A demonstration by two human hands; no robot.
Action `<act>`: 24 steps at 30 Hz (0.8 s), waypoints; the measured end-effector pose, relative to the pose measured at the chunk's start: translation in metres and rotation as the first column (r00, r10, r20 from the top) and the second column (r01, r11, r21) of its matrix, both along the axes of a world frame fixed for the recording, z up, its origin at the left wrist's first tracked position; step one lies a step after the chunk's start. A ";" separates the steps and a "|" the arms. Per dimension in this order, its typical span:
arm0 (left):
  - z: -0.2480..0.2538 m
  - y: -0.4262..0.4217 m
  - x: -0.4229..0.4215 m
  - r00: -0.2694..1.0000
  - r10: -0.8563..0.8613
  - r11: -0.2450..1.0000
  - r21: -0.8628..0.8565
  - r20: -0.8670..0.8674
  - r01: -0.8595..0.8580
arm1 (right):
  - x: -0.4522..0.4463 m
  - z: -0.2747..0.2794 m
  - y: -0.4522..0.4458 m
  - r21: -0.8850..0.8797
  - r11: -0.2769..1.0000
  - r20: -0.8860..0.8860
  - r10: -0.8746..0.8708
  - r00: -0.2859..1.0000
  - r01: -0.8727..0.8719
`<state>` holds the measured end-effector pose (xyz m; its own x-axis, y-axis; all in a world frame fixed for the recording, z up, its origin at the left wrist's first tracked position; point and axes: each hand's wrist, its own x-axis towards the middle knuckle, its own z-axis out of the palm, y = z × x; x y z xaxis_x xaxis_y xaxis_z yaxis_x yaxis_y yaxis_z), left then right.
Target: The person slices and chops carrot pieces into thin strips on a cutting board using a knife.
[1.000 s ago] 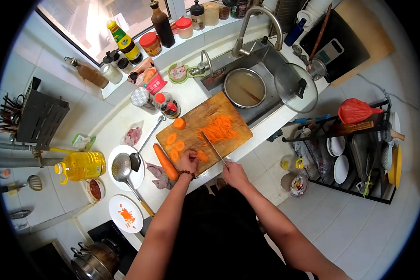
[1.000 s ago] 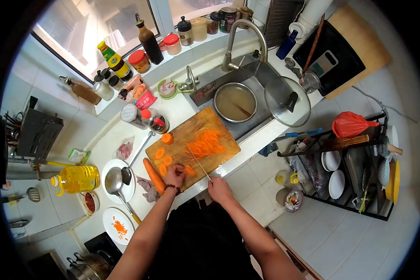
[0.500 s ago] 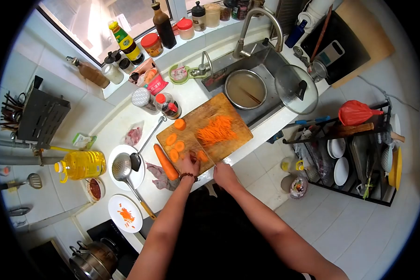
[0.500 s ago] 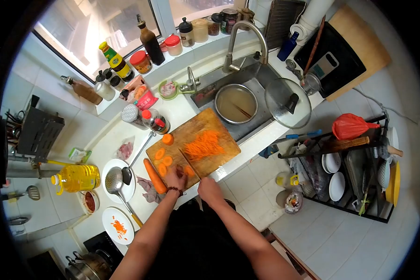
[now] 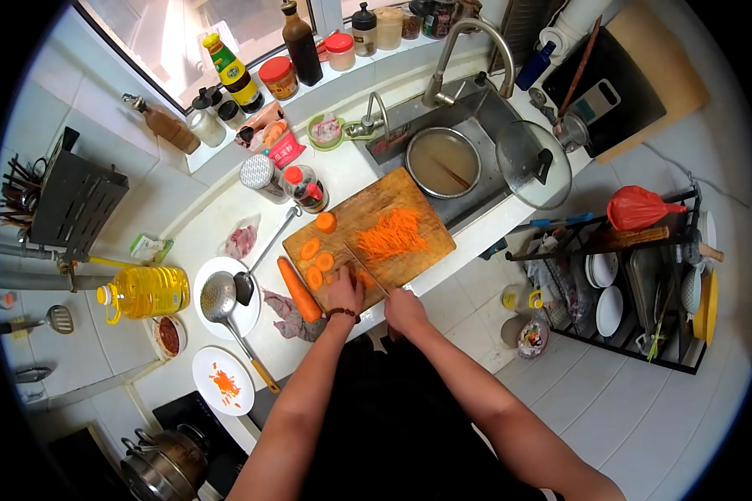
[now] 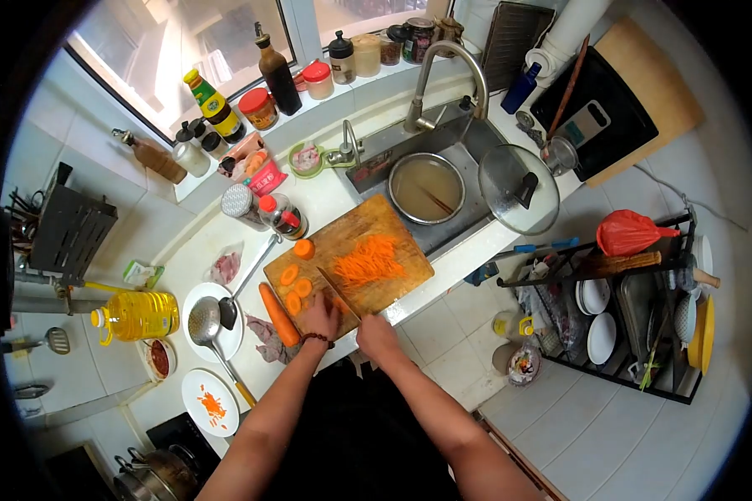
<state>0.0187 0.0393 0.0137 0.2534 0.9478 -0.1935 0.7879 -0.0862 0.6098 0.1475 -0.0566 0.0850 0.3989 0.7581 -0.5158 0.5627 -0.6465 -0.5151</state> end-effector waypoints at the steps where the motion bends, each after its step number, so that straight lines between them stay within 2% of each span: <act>1: 0.010 0.001 0.000 0.991 -0.127 0.991 0.045 -0.037 0.128 | -0.001 0.002 0.000 0.000 1.000 0.001 -0.001 1.000 0.001; 2: 0.015 0.002 0.001 0.965 -0.250 0.963 0.085 -0.079 0.256 | -0.003 0.004 0.001 -0.009 1.000 -0.019 -0.016 1.000 0.016; 5: -0.015 0.008 -0.001 0.957 -0.291 0.956 0.034 -0.011 0.291 | -0.008 0.004 0.000 -0.024 0.999 -0.042 -0.025 0.999 0.024; 11: -0.016 0.013 0.005 0.968 -0.220 0.968 -0.099 0.121 0.232 | -0.015 0.004 -0.001 -0.032 0.999 -0.025 -0.016 1.000 0.015; 12: -0.017 0.013 0.005 0.967 -0.225 0.966 -0.100 0.120 0.238 | -0.018 0.005 -0.001 -0.004 1.000 -0.001 -0.016 1.000 0.016; 14: -0.017 0.014 0.007 0.969 -0.239 0.971 0.017 0.061 0.239 | -0.020 0.008 -0.002 -0.008 1.000 0.005 -0.011 1.000 0.011; 17: -0.031 0.020 0.006 0.959 -0.281 0.957 -0.077 -0.029 0.279 | -0.022 0.010 -0.002 -0.009 1.000 0.011 0.006 1.000 -0.006; 24: -0.029 0.023 0.006 0.958 -0.284 0.956 -0.087 -0.036 0.280 | -0.024 0.010 -0.002 -0.022 1.000 0.006 0.010 1.000 -0.009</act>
